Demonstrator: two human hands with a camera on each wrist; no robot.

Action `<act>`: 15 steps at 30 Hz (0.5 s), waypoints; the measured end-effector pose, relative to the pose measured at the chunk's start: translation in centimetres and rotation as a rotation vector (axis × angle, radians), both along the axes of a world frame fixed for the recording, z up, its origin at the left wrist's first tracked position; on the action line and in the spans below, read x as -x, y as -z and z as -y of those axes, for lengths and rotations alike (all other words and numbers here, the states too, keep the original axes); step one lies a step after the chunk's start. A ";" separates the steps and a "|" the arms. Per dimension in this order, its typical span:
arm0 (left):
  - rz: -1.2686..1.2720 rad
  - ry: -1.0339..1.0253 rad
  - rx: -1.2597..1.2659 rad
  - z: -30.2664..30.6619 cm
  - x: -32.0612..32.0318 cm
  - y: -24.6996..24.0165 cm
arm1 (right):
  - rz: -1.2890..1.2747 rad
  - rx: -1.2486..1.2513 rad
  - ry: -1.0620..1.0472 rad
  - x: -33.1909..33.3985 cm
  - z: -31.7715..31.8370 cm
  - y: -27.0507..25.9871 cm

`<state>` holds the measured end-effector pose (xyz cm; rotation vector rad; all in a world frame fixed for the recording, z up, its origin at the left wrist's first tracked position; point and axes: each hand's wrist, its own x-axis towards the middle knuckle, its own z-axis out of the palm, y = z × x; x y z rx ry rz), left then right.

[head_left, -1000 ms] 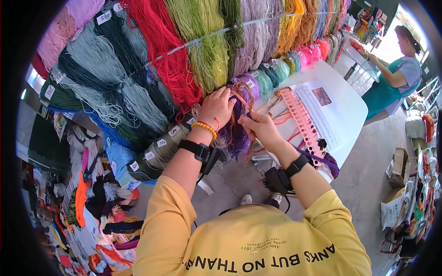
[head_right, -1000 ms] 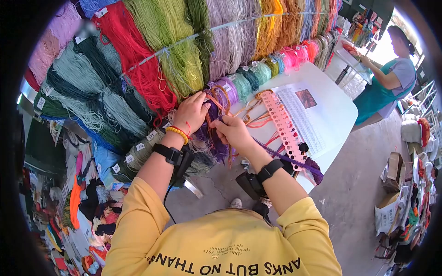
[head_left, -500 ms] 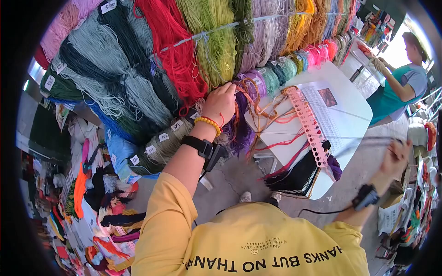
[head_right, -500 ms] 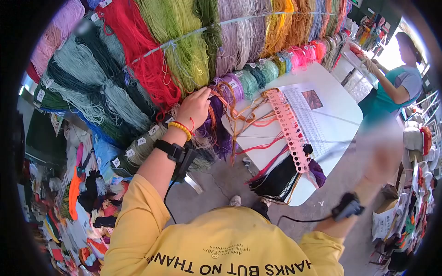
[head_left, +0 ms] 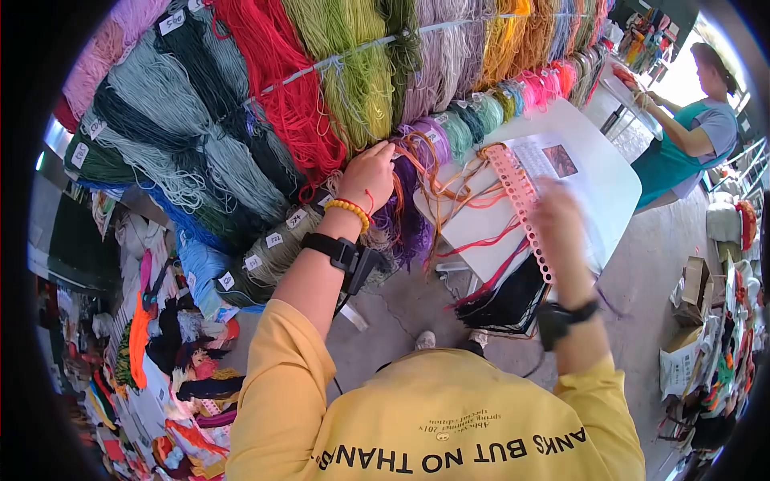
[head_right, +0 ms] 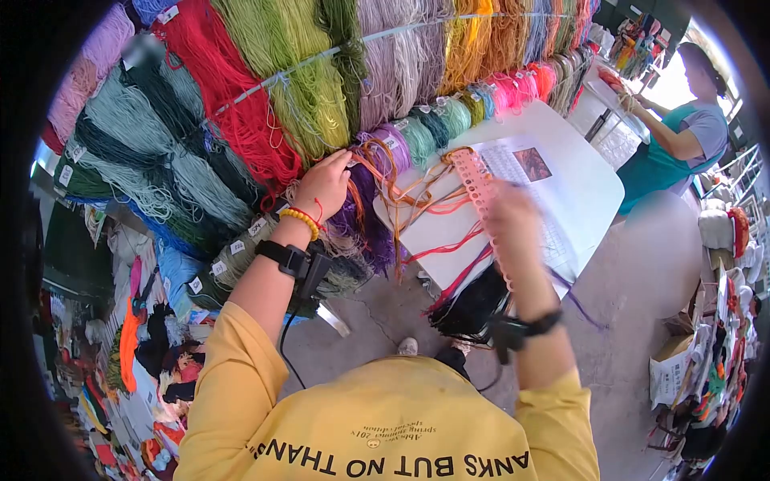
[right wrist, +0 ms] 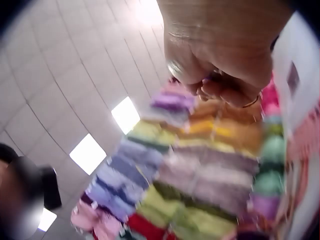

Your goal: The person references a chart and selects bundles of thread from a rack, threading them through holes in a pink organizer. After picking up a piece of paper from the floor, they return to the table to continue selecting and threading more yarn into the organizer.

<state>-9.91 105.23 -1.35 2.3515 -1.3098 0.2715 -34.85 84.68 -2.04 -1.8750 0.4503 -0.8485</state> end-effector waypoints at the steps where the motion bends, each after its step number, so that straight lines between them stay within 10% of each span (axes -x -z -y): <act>1: -0.002 0.000 -0.003 0.0 0.0 -0.1 | 0.007 -0.721 -0.118 -3.3 -3.7 -1.8; 3: -0.015 -0.005 0.000 -0.1 0.0 -0.1 | -0.309 -0.443 -0.127 -8.5 -7.7 -0.9; 5: -0.014 -0.010 0.035 0.0 0.0 0.2 | -0.111 -0.120 -0.252 -12.0 -9.1 2.8; 15: 0.027 -0.026 0.047 -0.1 0.4 0.0 | -0.270 0.079 -0.012 -14.6 -10.6 3.0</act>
